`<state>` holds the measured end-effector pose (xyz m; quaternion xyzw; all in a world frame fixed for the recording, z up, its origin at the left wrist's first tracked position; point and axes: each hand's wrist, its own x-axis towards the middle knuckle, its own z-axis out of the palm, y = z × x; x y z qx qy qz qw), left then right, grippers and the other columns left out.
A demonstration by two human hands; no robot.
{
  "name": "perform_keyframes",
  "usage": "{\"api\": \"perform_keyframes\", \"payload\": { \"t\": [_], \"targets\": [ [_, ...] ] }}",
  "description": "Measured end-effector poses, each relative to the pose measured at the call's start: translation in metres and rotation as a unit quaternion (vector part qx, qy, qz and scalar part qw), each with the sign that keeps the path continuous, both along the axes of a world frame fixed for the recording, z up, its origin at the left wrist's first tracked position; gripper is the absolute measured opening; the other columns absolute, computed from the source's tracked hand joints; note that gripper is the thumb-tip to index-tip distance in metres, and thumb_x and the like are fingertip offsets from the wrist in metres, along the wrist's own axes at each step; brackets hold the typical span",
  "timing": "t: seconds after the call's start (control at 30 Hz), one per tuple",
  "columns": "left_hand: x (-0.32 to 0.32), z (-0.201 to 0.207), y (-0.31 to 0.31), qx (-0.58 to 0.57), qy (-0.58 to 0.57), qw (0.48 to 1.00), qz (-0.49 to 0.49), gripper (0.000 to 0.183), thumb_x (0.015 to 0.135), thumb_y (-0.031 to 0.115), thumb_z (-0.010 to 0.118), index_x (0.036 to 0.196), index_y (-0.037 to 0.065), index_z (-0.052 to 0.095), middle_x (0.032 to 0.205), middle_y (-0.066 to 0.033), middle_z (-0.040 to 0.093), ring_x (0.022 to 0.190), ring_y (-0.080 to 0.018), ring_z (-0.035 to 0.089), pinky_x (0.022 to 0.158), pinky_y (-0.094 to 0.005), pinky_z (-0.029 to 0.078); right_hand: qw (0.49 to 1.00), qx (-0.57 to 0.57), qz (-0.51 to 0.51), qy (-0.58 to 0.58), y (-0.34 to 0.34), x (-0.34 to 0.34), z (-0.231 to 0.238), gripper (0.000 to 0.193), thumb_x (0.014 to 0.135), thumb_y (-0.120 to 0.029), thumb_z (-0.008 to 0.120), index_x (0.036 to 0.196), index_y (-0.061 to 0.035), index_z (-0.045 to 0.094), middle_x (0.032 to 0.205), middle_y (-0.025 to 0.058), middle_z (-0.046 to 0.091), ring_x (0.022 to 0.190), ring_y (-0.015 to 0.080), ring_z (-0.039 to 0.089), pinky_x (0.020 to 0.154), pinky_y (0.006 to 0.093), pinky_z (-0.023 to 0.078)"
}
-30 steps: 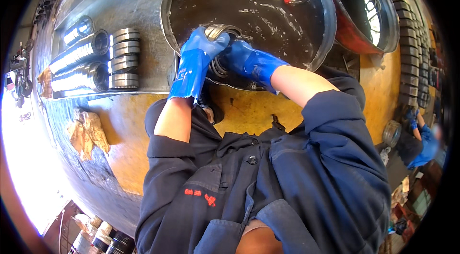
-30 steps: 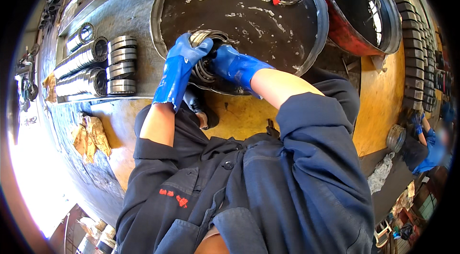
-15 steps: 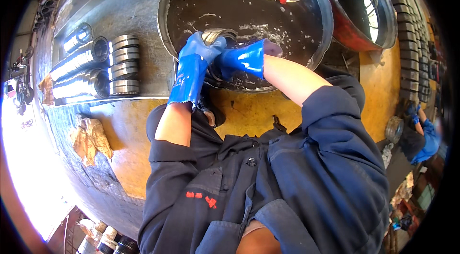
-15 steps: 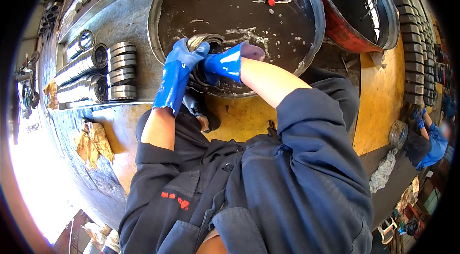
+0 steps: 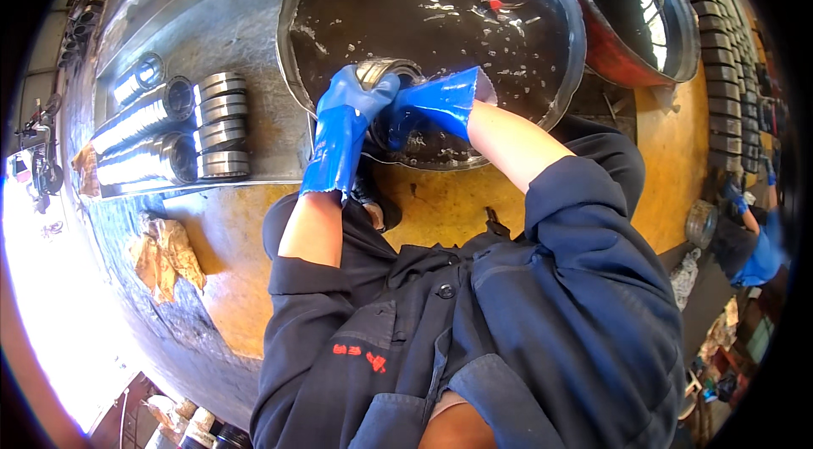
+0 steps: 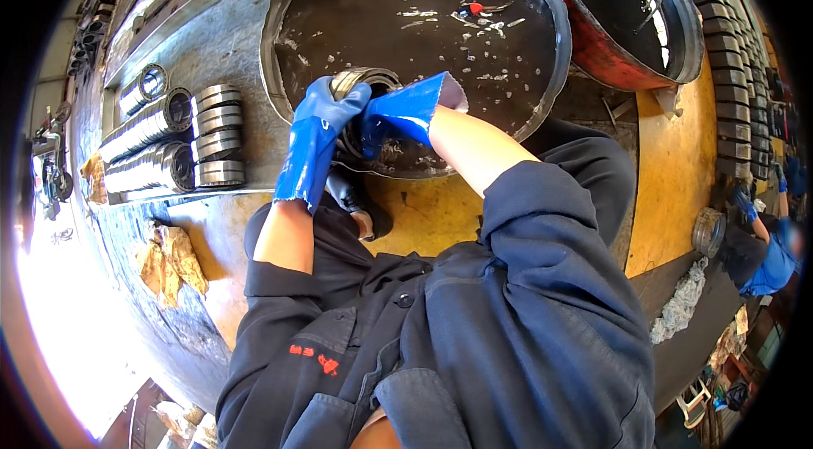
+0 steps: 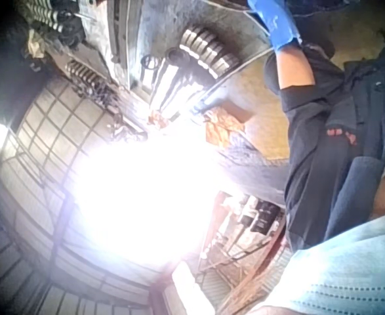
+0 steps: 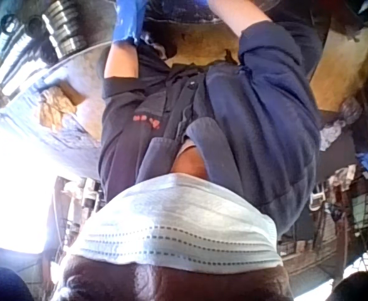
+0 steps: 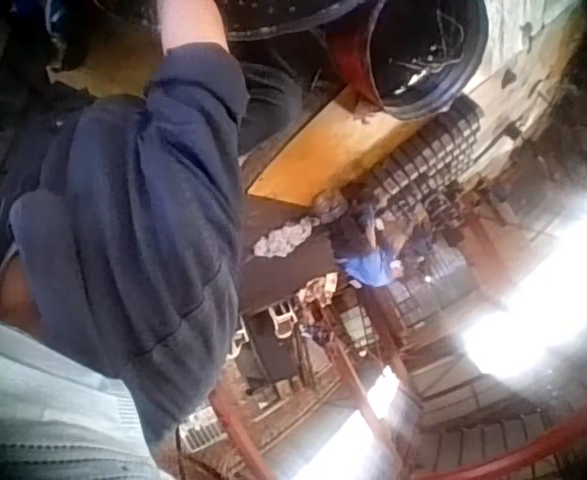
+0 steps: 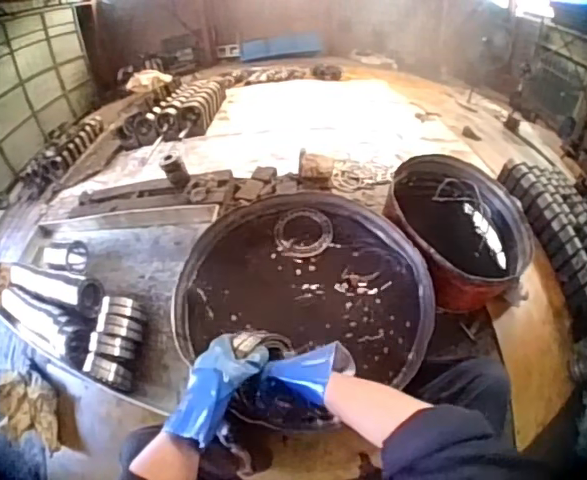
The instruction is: The person washes metal bearings in a container of dark liquid, scrubbing them with their hands and a small brush, and then places the bearings onto a metal tray.
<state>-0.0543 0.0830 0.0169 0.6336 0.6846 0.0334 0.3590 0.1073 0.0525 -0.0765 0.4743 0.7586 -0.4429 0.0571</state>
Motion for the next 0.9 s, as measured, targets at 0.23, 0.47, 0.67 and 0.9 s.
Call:
{"api": "perform_keyframes", "payload": {
  "t": [0.23, 0.47, 0.67, 0.9],
  "targets": [
    [0.001, 0.000, 0.001, -0.011, -0.013, 1.000, -0.002, 0.085, 0.080, 0.063, 0.076, 0.134, -0.001, 0.067, 0.134, -0.0289, 0.070, 0.125, -0.0430, 0.069, 0.106, -0.0461, 0.055, 0.934, 0.088, -0.260, 0.230, -0.014, -0.033, -0.008, 0.035, 0.108, -0.023, 0.059, 0.137, -0.0077, 0.068, 0.132, 0.0121, 0.074, 0.123, 0.0217, 0.067, 0.103, 0.0389, 0.054],
    [-0.006, -0.008, 0.000, -0.008, 0.025, 1.000, 0.004, 0.095, 0.081, 0.068, 0.076, 0.144, 0.000, 0.062, 0.137, -0.0306, 0.068, 0.130, -0.0428, 0.066, 0.110, -0.0462, 0.051, 0.996, 0.076, -0.003, -0.045, -0.002, -0.032, 0.001, 0.032, 0.109, -0.017, 0.053, 0.135, -0.0099, 0.071, 0.135, 0.0148, 0.073, 0.121, 0.0264, 0.070, 0.101, 0.0386, 0.055],
    [0.000, -0.002, 0.001, -0.021, 0.019, 1.000, -0.006, 0.102, 0.080, 0.069, 0.076, 0.150, -0.002, 0.056, 0.142, -0.0308, 0.065, 0.134, -0.0424, 0.064, 0.112, -0.0460, 0.050, 0.999, 0.014, 0.030, 0.012, 0.005, -0.008, -0.005, 0.030, 0.108, -0.015, 0.057, 0.134, -0.0089, 0.070, 0.132, 0.0166, 0.073, 0.116, 0.0266, 0.070, 0.100, 0.0396, 0.055],
    [-0.001, -0.001, 0.000, -0.011, 0.019, 1.000, -0.005, 0.105, 0.079, 0.069, 0.077, 0.151, -0.004, 0.054, 0.146, -0.0317, 0.062, 0.136, -0.0429, 0.062, 0.114, -0.0458, 0.049, 0.953, 0.003, -0.248, 0.174, -0.017, -0.029, 0.016, 0.034, 0.107, -0.016, 0.056, 0.136, -0.0082, 0.071, 0.133, 0.0191, 0.073, 0.121, 0.0308, 0.071, 0.101, 0.0416, 0.055]
  ]
}}
